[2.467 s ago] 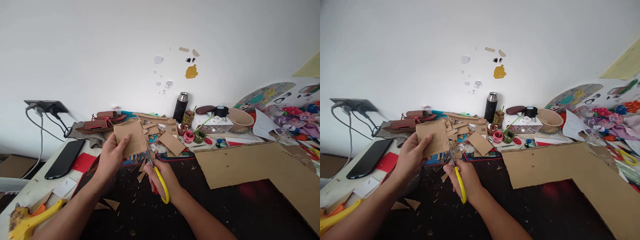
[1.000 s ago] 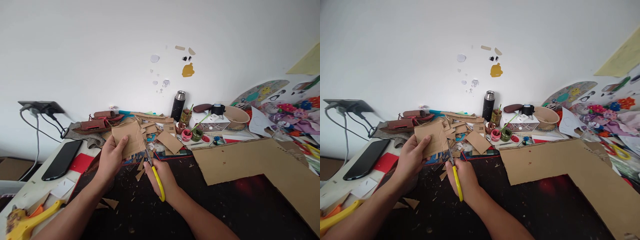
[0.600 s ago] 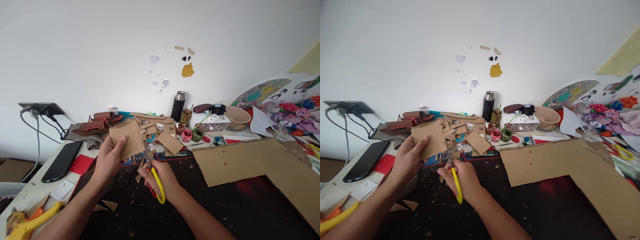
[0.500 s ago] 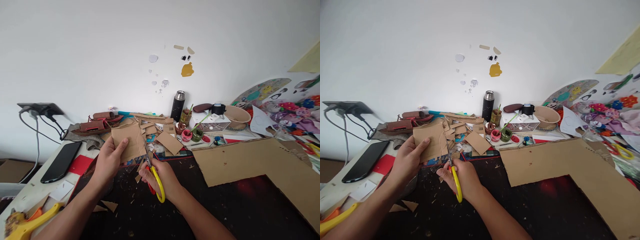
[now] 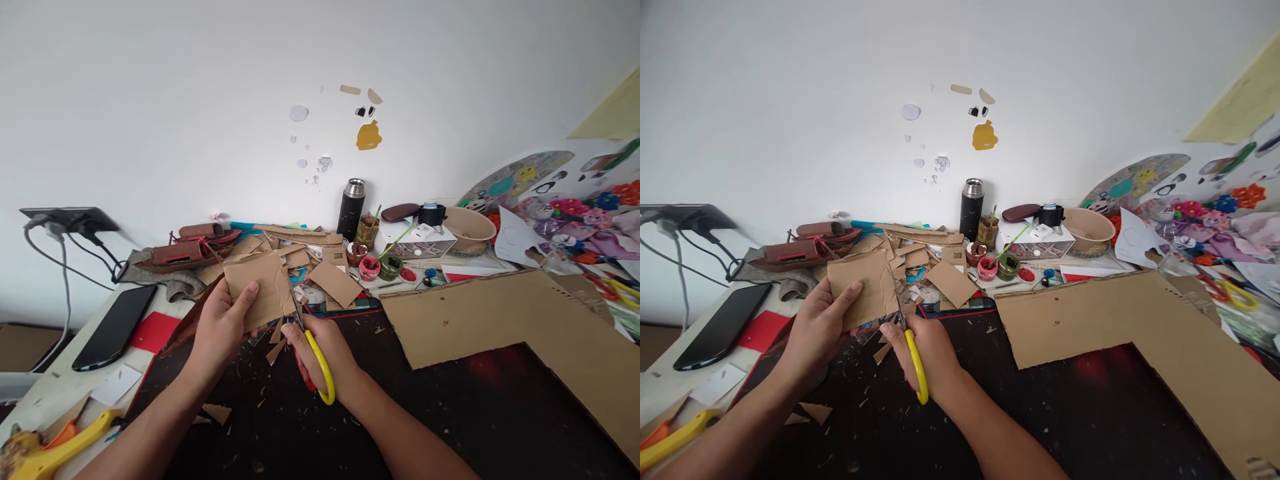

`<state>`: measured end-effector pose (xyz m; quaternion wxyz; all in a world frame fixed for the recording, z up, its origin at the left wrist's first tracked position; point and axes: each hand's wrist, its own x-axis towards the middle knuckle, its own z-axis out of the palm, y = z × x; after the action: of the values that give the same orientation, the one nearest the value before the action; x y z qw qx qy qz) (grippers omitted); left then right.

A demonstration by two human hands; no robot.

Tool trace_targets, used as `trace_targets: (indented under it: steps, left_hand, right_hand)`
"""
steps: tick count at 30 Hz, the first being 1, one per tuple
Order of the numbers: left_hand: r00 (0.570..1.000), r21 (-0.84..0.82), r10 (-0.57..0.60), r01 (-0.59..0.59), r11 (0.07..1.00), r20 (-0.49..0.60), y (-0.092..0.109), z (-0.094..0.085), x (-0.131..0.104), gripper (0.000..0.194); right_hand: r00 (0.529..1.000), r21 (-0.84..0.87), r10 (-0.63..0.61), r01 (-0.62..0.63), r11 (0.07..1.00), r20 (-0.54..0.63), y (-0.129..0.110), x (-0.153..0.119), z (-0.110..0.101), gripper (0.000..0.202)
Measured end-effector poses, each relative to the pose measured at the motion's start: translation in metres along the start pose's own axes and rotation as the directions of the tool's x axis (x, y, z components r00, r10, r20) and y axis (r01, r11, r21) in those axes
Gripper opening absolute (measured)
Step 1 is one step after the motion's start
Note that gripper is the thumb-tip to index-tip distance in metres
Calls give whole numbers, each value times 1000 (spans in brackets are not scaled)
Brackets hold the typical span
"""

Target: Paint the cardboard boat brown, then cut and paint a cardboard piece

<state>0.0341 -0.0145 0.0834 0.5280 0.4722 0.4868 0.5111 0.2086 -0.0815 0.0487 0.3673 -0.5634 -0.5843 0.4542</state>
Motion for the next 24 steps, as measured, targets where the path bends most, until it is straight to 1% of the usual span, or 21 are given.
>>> trace_targets:
  steps: [3, 6, 12, 19, 24]
  left_hand:
    - [1000, 1, 2, -2, 1000, -9, 0, 1, -1, 49]
    - [1000, -6, -1, 1, 1000, -10, 1, 1, -1, 49]
    - [1000, -6, 7, -7, 1000, -6, -1, -2, 0, 48]
    - [1000, -39, -13, 12, 999, -12, -1, -1, 1, 51]
    - [1000, -52, -3, 3, 999, 7, 1, -1, -1, 49]
  right_hand:
    - [997, -48, -47, 45, 998, -55, -1, 0, 0, 49]
    - [995, -74, -54, 48, 996, -88, -2, -1, 0, 48]
    - [995, -118, -22, 11, 993, -96, -5, -1, 1, 49]
    - [989, -147, -62, 42, 988, -137, -5, 0, 5, 44]
    - [992, -171, -50, 30, 985, -113, 0, 2, 4, 42]
